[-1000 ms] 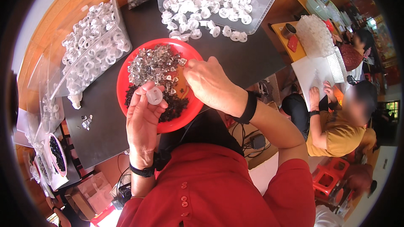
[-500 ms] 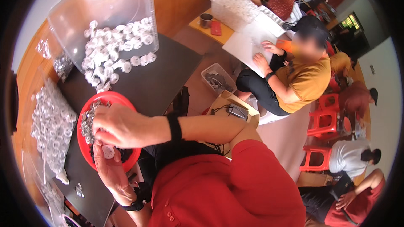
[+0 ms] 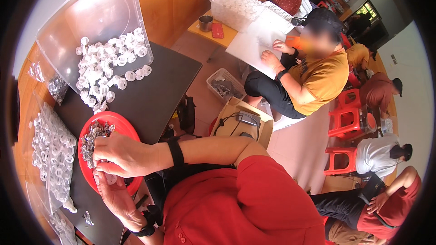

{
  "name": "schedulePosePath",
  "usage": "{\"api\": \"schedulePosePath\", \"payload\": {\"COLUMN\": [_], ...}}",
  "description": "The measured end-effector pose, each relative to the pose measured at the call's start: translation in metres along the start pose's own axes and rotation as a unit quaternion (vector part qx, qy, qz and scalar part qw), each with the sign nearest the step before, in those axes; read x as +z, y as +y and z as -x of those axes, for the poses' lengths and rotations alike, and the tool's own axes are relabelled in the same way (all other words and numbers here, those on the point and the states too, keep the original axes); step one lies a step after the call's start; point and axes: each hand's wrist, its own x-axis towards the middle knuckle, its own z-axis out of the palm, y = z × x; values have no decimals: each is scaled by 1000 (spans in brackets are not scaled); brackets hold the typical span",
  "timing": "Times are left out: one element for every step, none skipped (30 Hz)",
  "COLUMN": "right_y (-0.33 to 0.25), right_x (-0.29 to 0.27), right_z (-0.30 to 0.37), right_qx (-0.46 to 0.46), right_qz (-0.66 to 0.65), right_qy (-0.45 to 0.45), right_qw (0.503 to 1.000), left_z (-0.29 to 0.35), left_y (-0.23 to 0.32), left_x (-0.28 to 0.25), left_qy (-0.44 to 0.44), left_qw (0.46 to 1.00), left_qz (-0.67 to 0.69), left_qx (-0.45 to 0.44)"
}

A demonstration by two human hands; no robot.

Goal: The recorder is assembling small white plastic components with small metallic parts.

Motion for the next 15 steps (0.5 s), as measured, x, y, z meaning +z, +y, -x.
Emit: {"api": "schedulePosePath", "payload": {"right_y": [1, 0, -2, -5, -6, -7, -8, -7, -4, -2, -2, 0, -2, -4, -1], "right_x": [-3, -5, -7, -10, -12, -16, -19, -20, -18, -20, -20, -9, -2, 4, -6], "right_z": [-1, -3, -6, -8, -10, -12, -12, -10, -9, -6, -5, -5, -8, -10, -7], "right_qx": [5, 5, 20, 35, 35, 25, 16, 19, 27, 35, 36, 36, 32, 27, 38], "right_qz": [-28, -29, -66, -102, -99, -94, -87, -76, -83, -90, -105, -113, -129, -147, -116], "right_qy": [-14, -13, -20, -26, -25, -33, -41, -39, -57, -69, -54, -62, -60, -59, -41], "right_qw": [1000, 999, 997, 994, 994, 995, 995, 996, 995, 993, 992, 991, 989, 987, 992], "left_z": [0, -1, -4, -5, -5, -5, -6, -6, -7, -8, -10, -9, -5, 3, 8], "left_y": [0, 3, 8, 11, 10, 10, 10, 8, 5, 5, 3, 2, 5, 11, 18], "left_x": [0, -3, -9, -12, -11, -11, -11, -11, -10, -9, -19, -33, -27, -24, -13], "left_qy": [37, 38, -35, -108, -110, -116, -107, -100, -69, -74, -70, -55, -12, 33, -71], "left_qw": [999, 999, 998, 991, 987, 987, 984, 979, 979, 977, 978, 980, 983, 984, 978], "left_qz": [-6, -7, -42, -76, -104, -102, -134, -164, -179, -191, -187, -181, -170, -159, -189], "left_qx": [15, 15, 23, 31, 49, 47, 56, 64, 68, 63, 63, 64, 72, 79, 50]}}
